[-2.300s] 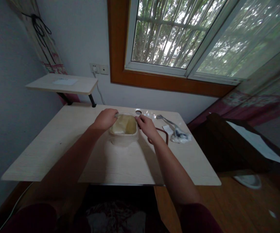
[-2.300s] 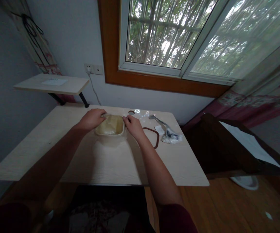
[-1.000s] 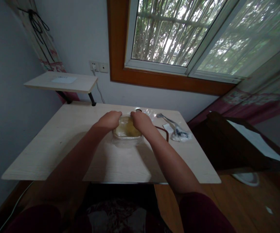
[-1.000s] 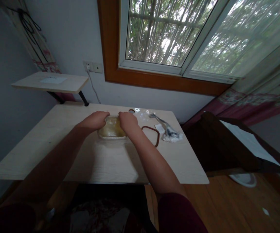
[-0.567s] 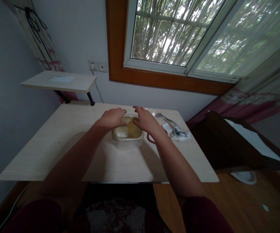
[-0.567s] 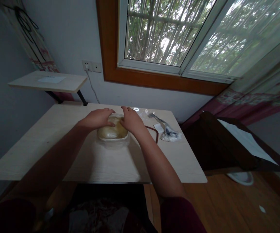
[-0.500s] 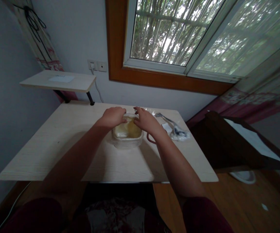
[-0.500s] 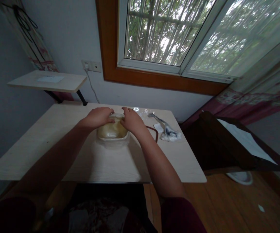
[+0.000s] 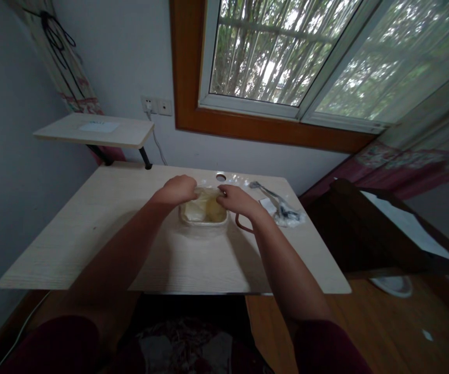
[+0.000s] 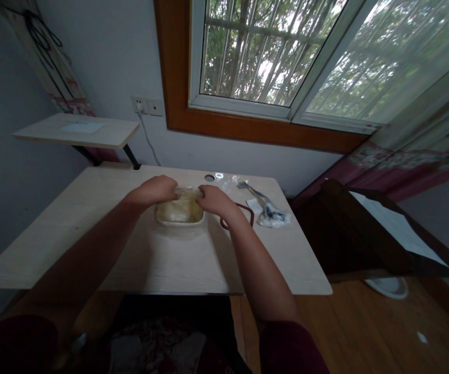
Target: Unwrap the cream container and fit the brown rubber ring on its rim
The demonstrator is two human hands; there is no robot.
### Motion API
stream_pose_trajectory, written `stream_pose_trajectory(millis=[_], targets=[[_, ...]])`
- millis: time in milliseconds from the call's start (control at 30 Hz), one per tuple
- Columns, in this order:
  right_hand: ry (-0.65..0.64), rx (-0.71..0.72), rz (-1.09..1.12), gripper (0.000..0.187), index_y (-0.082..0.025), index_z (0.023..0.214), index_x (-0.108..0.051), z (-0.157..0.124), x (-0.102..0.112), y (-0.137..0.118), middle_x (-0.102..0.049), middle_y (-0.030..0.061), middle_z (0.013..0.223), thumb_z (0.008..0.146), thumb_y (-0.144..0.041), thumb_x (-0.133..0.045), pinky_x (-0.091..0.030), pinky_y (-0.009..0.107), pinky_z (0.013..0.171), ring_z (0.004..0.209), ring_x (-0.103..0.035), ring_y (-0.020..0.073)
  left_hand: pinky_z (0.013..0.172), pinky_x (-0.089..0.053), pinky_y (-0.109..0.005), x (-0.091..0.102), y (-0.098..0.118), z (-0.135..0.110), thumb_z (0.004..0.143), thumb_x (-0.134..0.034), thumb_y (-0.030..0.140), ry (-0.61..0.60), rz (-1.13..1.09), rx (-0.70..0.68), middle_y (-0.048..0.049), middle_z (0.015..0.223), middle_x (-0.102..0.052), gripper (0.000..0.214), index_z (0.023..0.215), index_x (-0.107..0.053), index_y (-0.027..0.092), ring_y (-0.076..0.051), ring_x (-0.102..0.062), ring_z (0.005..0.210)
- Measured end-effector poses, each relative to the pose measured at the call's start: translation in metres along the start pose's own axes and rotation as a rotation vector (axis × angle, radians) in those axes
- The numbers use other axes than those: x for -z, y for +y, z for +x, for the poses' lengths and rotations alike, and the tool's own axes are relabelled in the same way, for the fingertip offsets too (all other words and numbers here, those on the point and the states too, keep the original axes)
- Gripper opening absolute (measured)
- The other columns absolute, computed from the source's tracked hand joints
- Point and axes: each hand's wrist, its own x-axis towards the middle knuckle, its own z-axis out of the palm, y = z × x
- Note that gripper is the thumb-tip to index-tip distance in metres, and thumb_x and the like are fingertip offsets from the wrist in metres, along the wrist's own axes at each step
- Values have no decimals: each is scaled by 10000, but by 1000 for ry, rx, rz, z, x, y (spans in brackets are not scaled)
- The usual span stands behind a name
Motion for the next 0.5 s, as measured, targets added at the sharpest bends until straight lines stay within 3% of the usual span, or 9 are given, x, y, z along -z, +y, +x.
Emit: stream_pose_trajectory(millis=[133,200,333,500], targets=[[-38,40,335,282,-151,1082,-719,-4,-12,12,-740,107,1127,908,-265,-529,-496,354,949,1009,-676,237,785,-486,-311,-6,-15,2,839,-552,525,-57,-198,-38,-141,1015,-747,451,1019,-751,163,-265,-686,918],[-23,67,571,309,-179,1126,-718,-9,-21,17,-730,85,1184,937,-335,-530,-479,380,1014,1087,-659,233,811,-489,-314,-12,-22,0,850,-526,579,-29,-372,-85,-120,1034,-748,495,1031,-744,174,-257,-680,931],[60,56,908,388,-205,1171,-714,-16,-40,17,-725,61,1215,943,-471,-547,-428,420,1103,1186,-627,227,902,-494,-347,-34,-28,-8,839,-572,578,162,-837,-162,-107,1081,-741,473,1045,-737,186,-260,-667,1006],[153,-23,1124,544,-208,1142,-726,-20,-63,15,-745,58,1165,924,-648,-493,-406,415,1135,1212,-625,219,1022,-467,-375,-65,-13,-23,900,-498,586,406,-1325,-130,-125,1222,-698,520,1126,-696,161,-250,-629,1157]])
